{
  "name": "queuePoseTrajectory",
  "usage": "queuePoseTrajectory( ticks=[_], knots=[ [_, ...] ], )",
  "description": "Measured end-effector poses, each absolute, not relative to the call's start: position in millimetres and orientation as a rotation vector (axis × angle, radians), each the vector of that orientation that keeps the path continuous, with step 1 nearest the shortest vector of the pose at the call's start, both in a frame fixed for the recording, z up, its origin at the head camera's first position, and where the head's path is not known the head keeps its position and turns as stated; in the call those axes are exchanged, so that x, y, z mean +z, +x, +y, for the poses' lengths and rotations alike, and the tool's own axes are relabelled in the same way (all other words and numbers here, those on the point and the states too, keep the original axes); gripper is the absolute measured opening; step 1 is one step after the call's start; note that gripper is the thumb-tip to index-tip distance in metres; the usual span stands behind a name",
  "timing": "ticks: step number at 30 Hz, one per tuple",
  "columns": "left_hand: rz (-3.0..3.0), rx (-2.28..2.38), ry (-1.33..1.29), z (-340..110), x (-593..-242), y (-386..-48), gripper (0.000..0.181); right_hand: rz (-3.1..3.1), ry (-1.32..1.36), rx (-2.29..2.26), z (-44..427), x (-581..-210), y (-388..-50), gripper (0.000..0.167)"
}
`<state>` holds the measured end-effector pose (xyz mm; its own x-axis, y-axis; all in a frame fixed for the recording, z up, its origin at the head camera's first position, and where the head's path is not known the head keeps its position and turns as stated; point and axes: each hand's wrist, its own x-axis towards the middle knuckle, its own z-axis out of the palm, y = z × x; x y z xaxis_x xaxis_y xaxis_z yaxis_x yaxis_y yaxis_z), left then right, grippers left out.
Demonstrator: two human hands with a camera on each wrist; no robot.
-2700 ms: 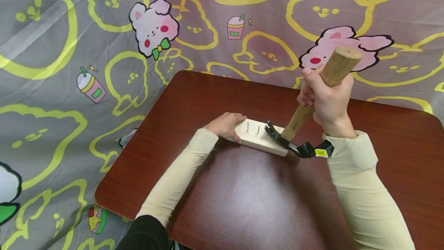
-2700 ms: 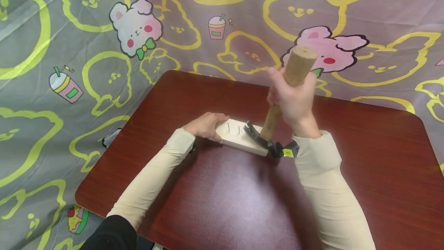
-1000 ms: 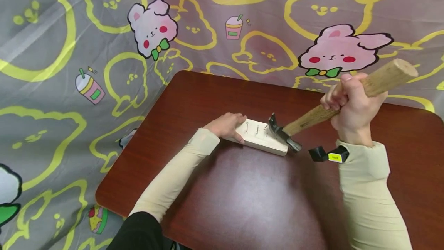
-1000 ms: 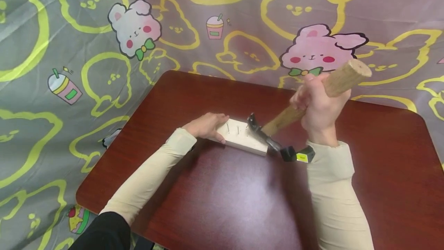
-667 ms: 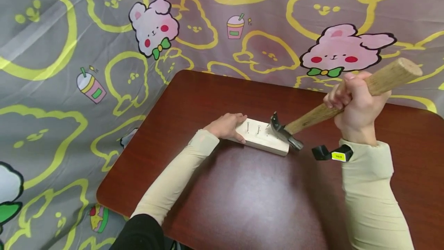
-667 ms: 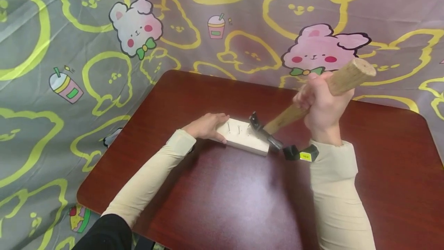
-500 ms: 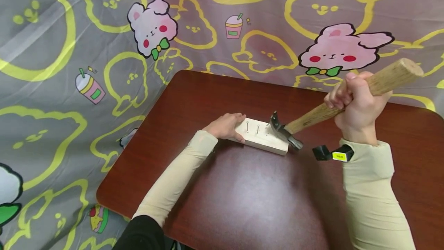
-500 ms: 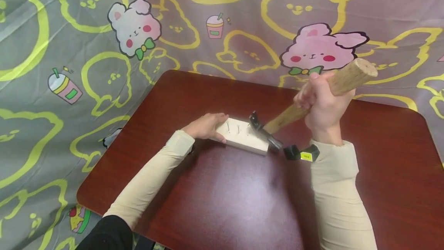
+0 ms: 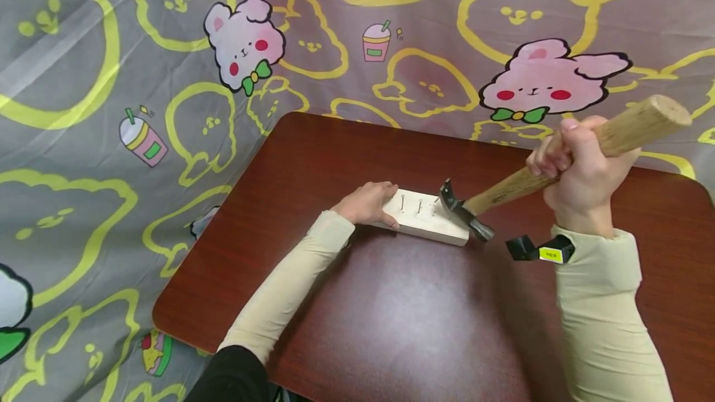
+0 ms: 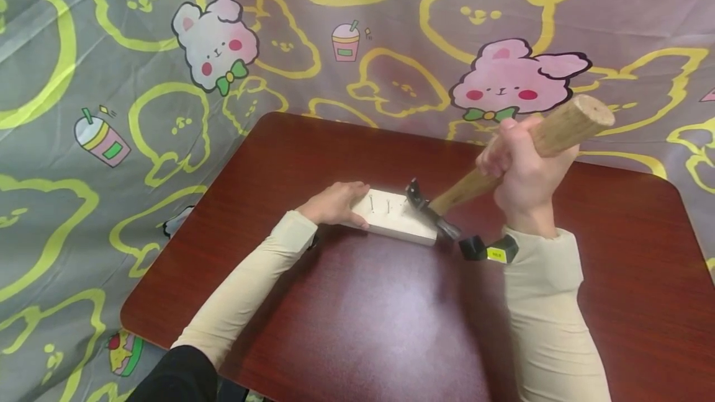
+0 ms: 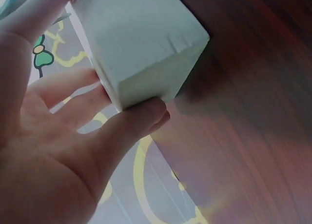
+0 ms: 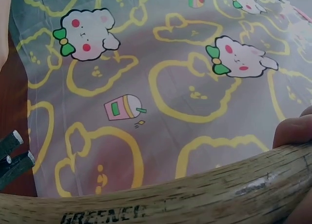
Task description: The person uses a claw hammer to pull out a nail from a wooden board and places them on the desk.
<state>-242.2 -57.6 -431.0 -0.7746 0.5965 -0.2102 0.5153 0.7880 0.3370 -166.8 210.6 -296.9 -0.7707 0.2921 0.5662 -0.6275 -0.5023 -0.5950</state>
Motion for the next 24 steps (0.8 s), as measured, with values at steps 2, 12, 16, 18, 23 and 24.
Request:
queuePoseTrajectory(
  ticks=[2, 12, 16, 18, 23, 24],
  knots=[
    [2.678, 0.392, 0.856, -54.3, -431.4, -242.1, 0.094, -1.109, 0.545, 2.27, 211.0, -294.1, -164.8, 0.042],
    [2.667, 0.5, 0.825, -55.1, -430.9, -238.5, 0.089, -1.07, 0.559, 2.296, 209.6, -281.8, -151.1, 0.043],
    [2.738, 0.783, 0.908, -57.9, -418.5, -227.5, 0.065, -1.047, 0.55, 2.319, 208.0, -276.1, -141.1, 0.04],
    [2.777, 0.926, 0.99, -56.5, -410.8, -219.9, 0.049, -1.02, 0.563, 2.34, 207.7, -272.5, -135.8, 0.038],
    [2.806, 1.064, 1.169, -47.9, -396.4, -199.5, 0.03, -0.928, 0.637, 2.439, 209.5, -263.5, -123.8, 0.038],
    [2.804, 1.06, 1.184, -46.0, -394.1, -195.8, 0.03, -0.917, 0.653, 2.457, 210.3, -262.3, -121.7, 0.038]
  ],
)
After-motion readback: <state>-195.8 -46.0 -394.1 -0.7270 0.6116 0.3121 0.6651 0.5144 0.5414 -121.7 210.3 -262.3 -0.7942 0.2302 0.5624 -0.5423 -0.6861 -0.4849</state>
